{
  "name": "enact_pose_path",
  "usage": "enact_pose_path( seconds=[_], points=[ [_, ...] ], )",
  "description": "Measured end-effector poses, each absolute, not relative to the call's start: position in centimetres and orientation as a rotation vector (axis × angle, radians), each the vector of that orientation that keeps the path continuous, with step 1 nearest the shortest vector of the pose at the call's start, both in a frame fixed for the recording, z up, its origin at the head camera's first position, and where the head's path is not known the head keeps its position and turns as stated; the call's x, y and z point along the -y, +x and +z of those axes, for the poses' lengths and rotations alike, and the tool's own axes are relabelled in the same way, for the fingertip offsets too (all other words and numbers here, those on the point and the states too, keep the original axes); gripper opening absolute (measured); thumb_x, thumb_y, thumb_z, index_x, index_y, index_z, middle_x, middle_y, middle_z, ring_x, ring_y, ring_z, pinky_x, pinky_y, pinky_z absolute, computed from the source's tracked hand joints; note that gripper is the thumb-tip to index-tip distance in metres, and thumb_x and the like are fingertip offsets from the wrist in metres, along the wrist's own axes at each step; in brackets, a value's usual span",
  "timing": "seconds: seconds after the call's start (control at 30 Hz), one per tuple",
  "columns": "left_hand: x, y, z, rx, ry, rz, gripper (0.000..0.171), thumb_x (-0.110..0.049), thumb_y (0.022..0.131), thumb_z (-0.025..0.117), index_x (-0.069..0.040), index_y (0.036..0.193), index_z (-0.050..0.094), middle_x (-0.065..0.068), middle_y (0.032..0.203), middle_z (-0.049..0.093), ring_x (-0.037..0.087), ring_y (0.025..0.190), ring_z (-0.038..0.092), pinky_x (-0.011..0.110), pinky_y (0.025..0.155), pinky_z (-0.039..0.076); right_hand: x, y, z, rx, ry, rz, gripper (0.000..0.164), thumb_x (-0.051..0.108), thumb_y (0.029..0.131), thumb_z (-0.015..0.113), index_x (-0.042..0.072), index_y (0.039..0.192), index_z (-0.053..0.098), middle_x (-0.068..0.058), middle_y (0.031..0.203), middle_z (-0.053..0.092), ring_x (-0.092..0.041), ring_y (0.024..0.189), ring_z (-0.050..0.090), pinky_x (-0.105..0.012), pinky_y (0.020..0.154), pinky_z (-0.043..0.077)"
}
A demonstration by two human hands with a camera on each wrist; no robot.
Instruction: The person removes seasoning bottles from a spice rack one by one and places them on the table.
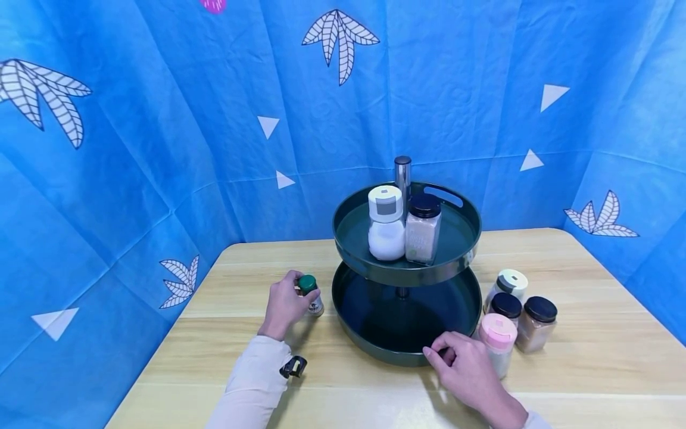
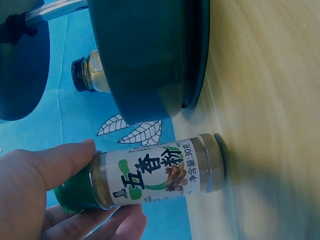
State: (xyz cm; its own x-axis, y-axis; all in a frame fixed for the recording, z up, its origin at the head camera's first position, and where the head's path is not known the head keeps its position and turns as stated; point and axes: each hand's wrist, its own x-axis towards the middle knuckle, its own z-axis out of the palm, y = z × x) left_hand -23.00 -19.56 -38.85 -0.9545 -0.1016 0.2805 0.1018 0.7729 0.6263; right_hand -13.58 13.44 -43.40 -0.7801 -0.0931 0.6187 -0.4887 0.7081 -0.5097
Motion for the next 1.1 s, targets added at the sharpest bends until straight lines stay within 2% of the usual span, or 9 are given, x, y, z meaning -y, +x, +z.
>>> enact_pose_path(
  seconds=[0.4,0.6,0.73,0.83,0.9,0.97,1.03,1.1],
  points=[
    [19.5,-23.1,-39.2,2.687,0.014,-0.981,0.044,-0.020,0.080,0.076,0.000,0.113,0.056,0.021,0.110,0.066,0.030,0.089,0.065,0.045,0.078,0.056,-13.4,-13.5,-43.4,2.336,0.469,0.922,0.029,0.013,0.066,0.083,0.027,0.065,0.058,0.020,0.057,0.045,0.004,0.049,0.041,-0.019,0.044,0.038],
    [19.4,-23.2,-39.3,2.708,0.004,-0.941,0.048,-0.023,0.081,0.075,0.000,0.117,0.054,0.020,0.109,0.066,0.029,0.090,0.063,0.043,0.077,0.055,-13.1,-13.3,-43.0,2.359,0.480,0.943,0.022,0.012,0.068,0.082,0.023,0.072,0.063,0.018,0.061,0.051,0.007,0.048,0.043,-0.018,0.044,0.041],
    [19.6,-23.0,-39.3,2.710,-0.008,-0.934,0.053,-0.029,0.083,0.074,0.000,0.121,0.052,0.020,0.110,0.066,0.031,0.094,0.062,0.045,0.080,0.054,-13.0,-12.9,-42.5,2.436,0.546,1.018,0.018,0.013,0.074,0.079,0.019,0.087,0.068,0.013,0.073,0.060,0.007,0.050,0.046,-0.019,0.045,0.043],
    [19.9,-22.8,-39.1,2.687,-0.013,-0.958,0.056,-0.033,0.084,0.072,0.000,0.124,0.050,0.022,0.112,0.066,0.033,0.099,0.062,0.048,0.083,0.053,-13.0,-12.4,-42.0,2.529,0.713,1.105,0.027,0.018,0.081,0.075,0.015,0.106,0.066,0.003,0.096,0.067,0.005,0.057,0.050,-0.020,0.049,0.047],
    [20.1,-22.6,-38.9,2.658,-0.012,-0.974,0.056,-0.035,0.085,0.070,0.000,0.124,0.050,0.024,0.114,0.065,0.035,0.101,0.061,0.049,0.085,0.052,-12.9,-12.1,-41.6,2.637,0.833,1.156,0.037,0.025,0.086,0.070,0.013,0.120,0.061,-0.004,0.112,0.065,0.003,0.063,0.052,-0.021,0.054,0.050],
    [20.3,-22.5,-38.7,2.622,-0.018,-0.985,0.055,-0.035,0.086,0.069,0.001,0.123,0.051,0.024,0.115,0.065,0.036,0.102,0.061,0.050,0.085,0.052,-12.9,-11.9,-41.2,2.770,0.912,1.169,0.047,0.035,0.090,0.064,0.013,0.130,0.054,-0.007,0.122,0.060,0.001,0.067,0.052,-0.025,0.060,0.051],
    [20.3,-22.4,-38.4,2.591,-0.029,-0.984,0.052,-0.034,0.087,0.069,0.001,0.121,0.052,0.024,0.115,0.064,0.036,0.104,0.061,0.050,0.085,0.052,-12.8,-11.8,-40.8,2.884,0.934,1.131,0.052,0.043,0.091,0.059,0.015,0.134,0.050,-0.007,0.126,0.058,-0.001,0.071,0.051,-0.032,0.070,0.055],
    [20.3,-22.3,-38.1,2.558,-0.042,-0.989,0.050,-0.034,0.087,0.068,0.001,0.120,0.054,0.023,0.115,0.064,0.035,0.105,0.061,0.050,0.085,0.053,-12.8,-11.8,-40.7,2.929,0.936,1.094,0.054,0.047,0.092,0.057,0.015,0.134,0.051,-0.007,0.124,0.059,-0.001,0.068,0.051,-0.039,0.077,0.055]
  ],
)
